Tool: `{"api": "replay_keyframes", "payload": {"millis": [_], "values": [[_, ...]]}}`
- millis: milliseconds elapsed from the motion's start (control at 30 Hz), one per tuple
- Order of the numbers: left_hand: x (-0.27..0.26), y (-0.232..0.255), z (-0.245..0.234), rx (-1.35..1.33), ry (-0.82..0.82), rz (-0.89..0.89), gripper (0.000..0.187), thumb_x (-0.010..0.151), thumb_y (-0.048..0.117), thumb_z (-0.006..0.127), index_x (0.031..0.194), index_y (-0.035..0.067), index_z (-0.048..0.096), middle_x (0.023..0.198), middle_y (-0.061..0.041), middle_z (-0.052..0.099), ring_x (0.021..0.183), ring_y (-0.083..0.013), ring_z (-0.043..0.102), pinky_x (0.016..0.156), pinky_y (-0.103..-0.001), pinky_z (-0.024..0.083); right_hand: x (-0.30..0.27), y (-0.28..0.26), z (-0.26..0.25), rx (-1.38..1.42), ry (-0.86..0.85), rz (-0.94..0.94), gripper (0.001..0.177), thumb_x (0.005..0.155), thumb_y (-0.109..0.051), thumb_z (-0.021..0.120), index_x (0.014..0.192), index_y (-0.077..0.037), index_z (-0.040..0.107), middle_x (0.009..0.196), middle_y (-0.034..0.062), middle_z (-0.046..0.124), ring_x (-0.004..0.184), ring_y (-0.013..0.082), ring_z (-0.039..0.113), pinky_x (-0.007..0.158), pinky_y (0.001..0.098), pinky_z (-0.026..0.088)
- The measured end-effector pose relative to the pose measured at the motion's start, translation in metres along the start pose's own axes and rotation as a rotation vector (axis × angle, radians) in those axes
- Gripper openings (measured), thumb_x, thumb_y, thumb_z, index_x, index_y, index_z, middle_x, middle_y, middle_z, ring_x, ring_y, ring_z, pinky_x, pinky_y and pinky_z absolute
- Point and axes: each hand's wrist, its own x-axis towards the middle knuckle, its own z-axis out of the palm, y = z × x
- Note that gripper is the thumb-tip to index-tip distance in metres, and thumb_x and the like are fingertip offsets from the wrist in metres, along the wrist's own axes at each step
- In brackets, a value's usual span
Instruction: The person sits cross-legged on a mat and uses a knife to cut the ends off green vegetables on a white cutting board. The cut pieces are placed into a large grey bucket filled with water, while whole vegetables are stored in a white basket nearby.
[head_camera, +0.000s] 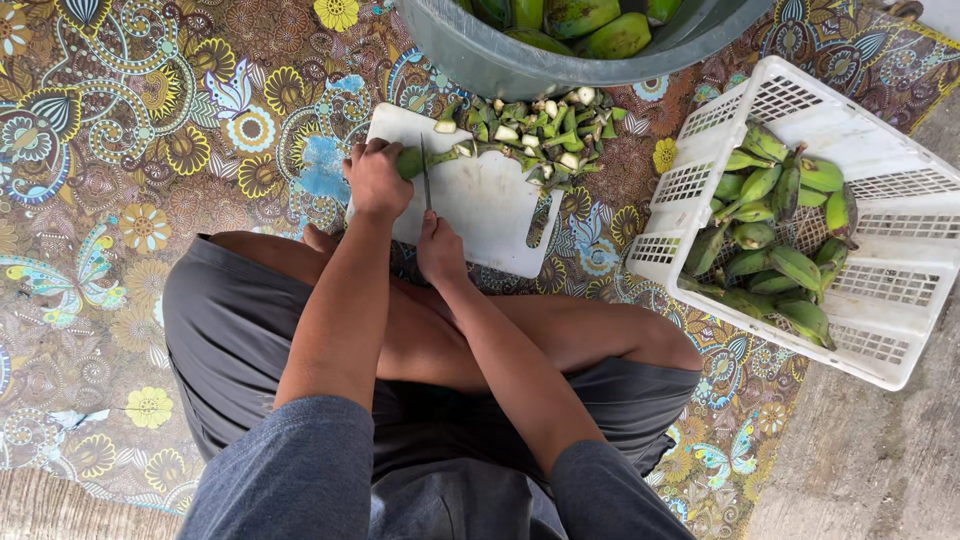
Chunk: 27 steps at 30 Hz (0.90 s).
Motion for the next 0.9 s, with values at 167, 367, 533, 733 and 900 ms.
{"api": "replay_keyframes", "payload": {"millis": [167, 367, 533, 733, 900], "values": [[0.007, -0.007, 0.005, -0.085, 0.007, -0.063, 0.044, 0.068, 0.015, 0.065, 0.111, 0.02, 0.069, 0.106, -0.002, 0.06, 0.107, -0.0296, 0.055, 0.09, -0.05, 0.043, -0.008, -0.008, -0.015, -0.15, -0.022, 0.032, 0.059, 0.104, -0.046, 0.02, 0.11, 0.003, 0.052, 0.09, 0.0277, 0.061, 0.078, 0.0418, 0.065, 0.053, 0.0426, 0.053], [0.009, 0.001, -0.004, -0.316, -0.031, -0.152, 0.047, 0.063, 0.028, 0.07, 0.108, 0.016, 0.063, 0.103, -0.006, 0.061, 0.098, -0.0351, 0.065, 0.086, -0.048, 0.053, -0.011, -0.011, -0.074, -0.349, -0.005, 0.078, 0.06, 0.101, -0.053, 0.021, 0.104, -0.002, 0.053, 0.09, 0.0244, 0.063, 0.084, 0.0433, 0.065, 0.059, 0.0472, 0.055], [-0.008, 0.021, -0.025, -0.247, -0.156, -0.261, 0.082, 0.071, 0.048, 0.076, 0.128, 0.009, 0.033, 0.12, -0.017, 0.056, 0.114, -0.0373, 0.058, 0.097, -0.053, 0.048, -0.035, -0.034, -0.09, -0.37, 0.06, 0.056, 0.057, 0.1, -0.057, 0.026, 0.099, -0.007, 0.053, 0.092, 0.0256, 0.062, 0.089, 0.0444, 0.065, 0.065, 0.0495, 0.056], [-0.025, 0.035, -0.045, 0.004, -0.217, -0.454, 0.079, 0.083, 0.066, 0.059, 0.122, 0.006, 0.028, 0.106, -0.012, 0.064, 0.102, -0.0312, 0.065, 0.086, -0.048, 0.051, -0.035, -0.011, -0.082, -0.103, 0.154, -0.047, 0.048, 0.103, -0.053, 0.024, 0.111, -0.009, 0.041, 0.073, 0.0194, 0.059, 0.067, 0.0374, 0.064, 0.054, 0.045, 0.046], [-0.024, 0.026, -0.045, 0.193, -0.044, 0.194, 0.034, 0.074, 0.021, 0.065, 0.107, 0.021, 0.069, 0.129, -0.001, 0.053, 0.131, -0.0243, 0.037, 0.106, -0.051, 0.031, -0.038, -0.004, -0.067, 0.074, 0.132, -0.023, 0.037, 0.104, -0.04, 0.03, 0.107, -0.008, 0.049, 0.072, 0.0177, 0.061, 0.067, 0.0308, 0.062, 0.056, 0.0414, 0.046]]}}
